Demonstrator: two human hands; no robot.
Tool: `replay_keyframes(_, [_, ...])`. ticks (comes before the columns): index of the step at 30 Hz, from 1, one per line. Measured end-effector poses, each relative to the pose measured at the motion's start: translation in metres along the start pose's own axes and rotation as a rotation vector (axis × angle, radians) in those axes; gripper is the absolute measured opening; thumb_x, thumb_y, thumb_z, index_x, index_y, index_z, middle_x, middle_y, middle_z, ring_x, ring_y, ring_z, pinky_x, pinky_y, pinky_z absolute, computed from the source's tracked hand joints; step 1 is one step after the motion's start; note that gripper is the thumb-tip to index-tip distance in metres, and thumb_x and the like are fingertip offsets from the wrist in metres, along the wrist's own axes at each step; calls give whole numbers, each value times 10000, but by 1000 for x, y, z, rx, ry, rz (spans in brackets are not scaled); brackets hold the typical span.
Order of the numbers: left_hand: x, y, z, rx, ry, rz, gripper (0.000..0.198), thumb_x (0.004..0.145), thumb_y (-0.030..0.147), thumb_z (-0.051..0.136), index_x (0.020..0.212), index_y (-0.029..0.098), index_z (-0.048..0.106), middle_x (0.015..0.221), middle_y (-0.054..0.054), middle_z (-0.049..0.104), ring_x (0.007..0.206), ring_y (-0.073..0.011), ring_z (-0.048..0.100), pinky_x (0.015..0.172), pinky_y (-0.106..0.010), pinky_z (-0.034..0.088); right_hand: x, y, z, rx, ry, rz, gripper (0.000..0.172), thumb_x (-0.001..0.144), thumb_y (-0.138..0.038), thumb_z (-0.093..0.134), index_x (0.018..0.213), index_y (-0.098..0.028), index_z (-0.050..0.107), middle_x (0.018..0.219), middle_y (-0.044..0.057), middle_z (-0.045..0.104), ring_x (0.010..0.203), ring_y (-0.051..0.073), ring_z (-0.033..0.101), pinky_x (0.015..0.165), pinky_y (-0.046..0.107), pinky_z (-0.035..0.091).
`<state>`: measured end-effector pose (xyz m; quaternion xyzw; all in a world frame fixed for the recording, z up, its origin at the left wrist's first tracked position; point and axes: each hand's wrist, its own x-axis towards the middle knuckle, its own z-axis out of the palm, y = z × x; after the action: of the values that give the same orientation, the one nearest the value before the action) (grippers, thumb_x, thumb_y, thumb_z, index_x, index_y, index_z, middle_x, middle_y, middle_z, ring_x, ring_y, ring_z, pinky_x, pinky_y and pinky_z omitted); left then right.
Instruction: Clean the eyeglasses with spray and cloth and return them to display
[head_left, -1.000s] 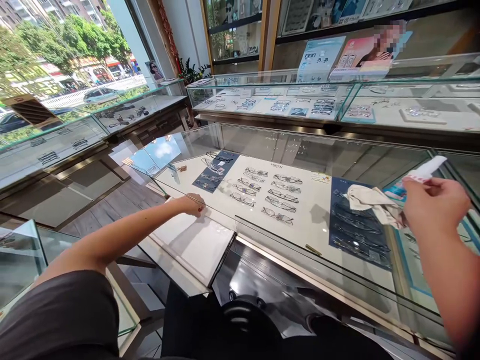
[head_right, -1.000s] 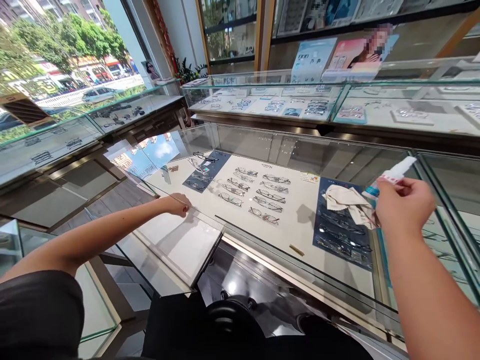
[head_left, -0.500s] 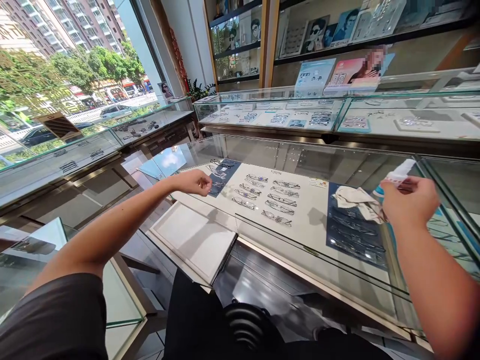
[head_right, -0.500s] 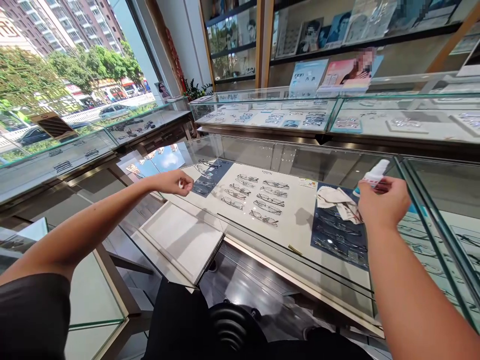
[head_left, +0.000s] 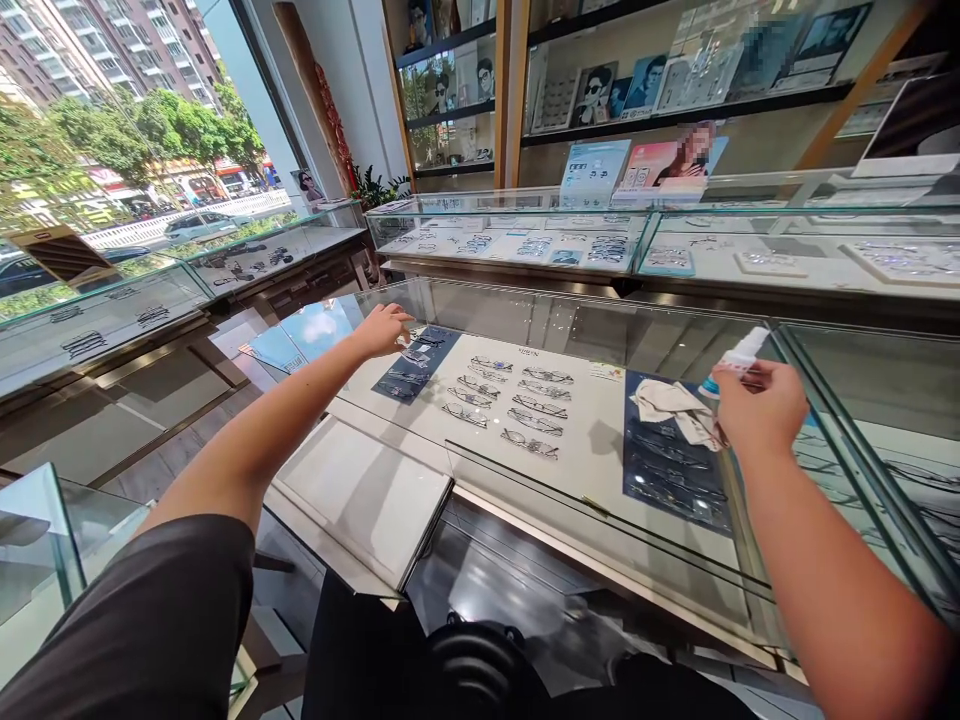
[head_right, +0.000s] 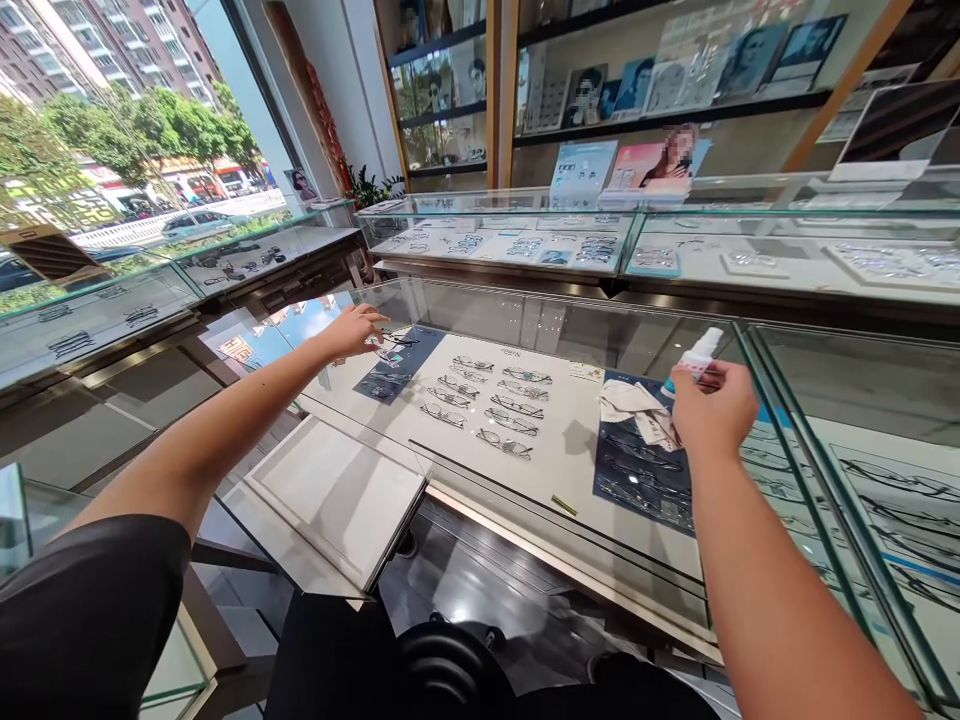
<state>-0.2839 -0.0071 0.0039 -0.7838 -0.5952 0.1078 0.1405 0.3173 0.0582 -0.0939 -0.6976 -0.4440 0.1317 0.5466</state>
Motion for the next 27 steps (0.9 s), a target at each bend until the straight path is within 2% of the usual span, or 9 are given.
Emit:
replay_keyframes(3, [10, -7, 2, -69, -26, 2, 227, 943, 336, 684, 997, 245, 884, 1602, -71, 654, 1474, -380, 461, 1145, -504, 404, 1, 3, 0, -4, -9, -9, 348, 682, -348, 765, 980, -224, 632, 964, 59, 710, 872, 245, 667, 962, 447, 568])
replay_keyframes(6, [19, -13, 4, -113, -62, -13, 199, 899, 337, 713, 965, 253, 881, 1583, -55, 672, 1471, -376, 460, 1144, -494, 404, 1, 5, 0, -7, -9, -15, 355, 693, -371, 761, 993, -219, 648, 975, 60, 714, 872, 240, 664, 967, 447, 568])
replay_keyframes(11, [28, -14, 3, -138, -99, -14, 205, 854, 407, 753, 968, 281, 868, 1546, -33, 703, 1443, -344, 490, 1146, -471, 386, 2, 9, 1, -14, -24, -5, 385, 709, -388, 774, 1038, -221, 664, 986, 55, 720, 893, 243, 673, 959, 442, 556])
replay_keyframes(15, [30, -9, 1, -156, -115, -12, 233, 863, 430, 741, 1012, 297, 862, 1551, -25, 700, 1429, -323, 507, 1139, -460, 377, 1, 9, 0, -13, -40, 7, 386, 718, -391, 780, 1046, -224, 663, 993, 56, 720, 905, 249, 677, 940, 437, 547])
replay_keyframes(20, [29, -9, 2, -145, -131, -5, 215, 862, 422, 719, 941, 289, 868, 1525, -35, 718, 1384, -309, 522, 1101, -427, 386, -2, 3, -3, -11, -48, 17, 351, 734, -378, 771, 1016, -229, 624, 979, 57, 698, 911, 250, 662, 939, 424, 534])
replay_keyframes(27, [29, -11, 4, -128, -166, -12, 248, 855, 462, 715, 947, 293, 872, 1430, -47, 771, 1301, -300, 568, 1066, -394, 388, -3, 0, -3, -8, -40, 22, 336, 732, -367, 777, 1002, -224, 639, 963, 57, 704, 877, 245, 645, 899, 411, 519])
